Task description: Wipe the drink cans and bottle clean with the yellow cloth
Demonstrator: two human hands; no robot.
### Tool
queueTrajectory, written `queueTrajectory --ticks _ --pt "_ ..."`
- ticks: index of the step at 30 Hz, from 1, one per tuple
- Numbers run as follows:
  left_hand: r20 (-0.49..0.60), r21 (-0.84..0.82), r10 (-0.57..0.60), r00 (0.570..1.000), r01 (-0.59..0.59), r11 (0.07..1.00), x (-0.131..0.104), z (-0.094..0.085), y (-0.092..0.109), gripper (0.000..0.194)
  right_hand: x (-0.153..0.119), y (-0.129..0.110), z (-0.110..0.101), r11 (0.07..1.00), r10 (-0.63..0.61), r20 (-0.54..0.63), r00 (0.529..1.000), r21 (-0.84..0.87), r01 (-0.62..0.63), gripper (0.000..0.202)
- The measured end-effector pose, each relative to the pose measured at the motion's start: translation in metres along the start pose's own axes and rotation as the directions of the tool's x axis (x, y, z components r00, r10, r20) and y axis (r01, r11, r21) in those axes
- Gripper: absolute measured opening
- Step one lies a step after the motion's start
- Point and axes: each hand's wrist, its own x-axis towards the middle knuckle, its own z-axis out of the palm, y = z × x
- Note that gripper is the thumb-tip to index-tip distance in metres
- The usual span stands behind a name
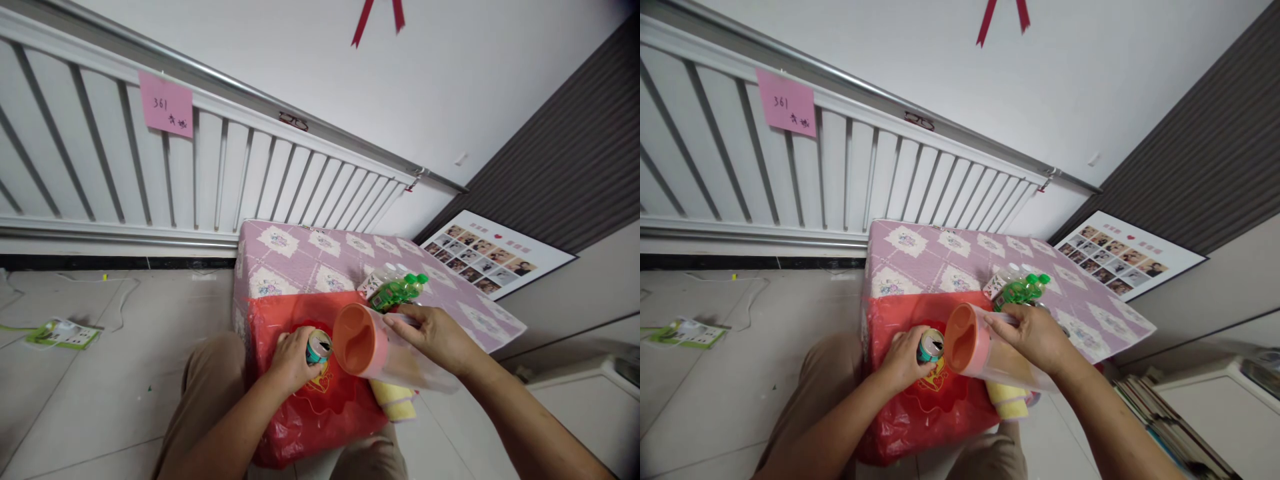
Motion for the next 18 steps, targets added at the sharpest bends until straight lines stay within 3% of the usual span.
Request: queueTrajectory --ticks 18 --pt "0.003 0.008 -0.007 1.0 0.007 1.0 0.0003 0.0007 -0.0012 0.063 -0.0012 -0.003 -0.003 1.0 0.004 -0.02 1.0 0.01 -0.004 0.041"
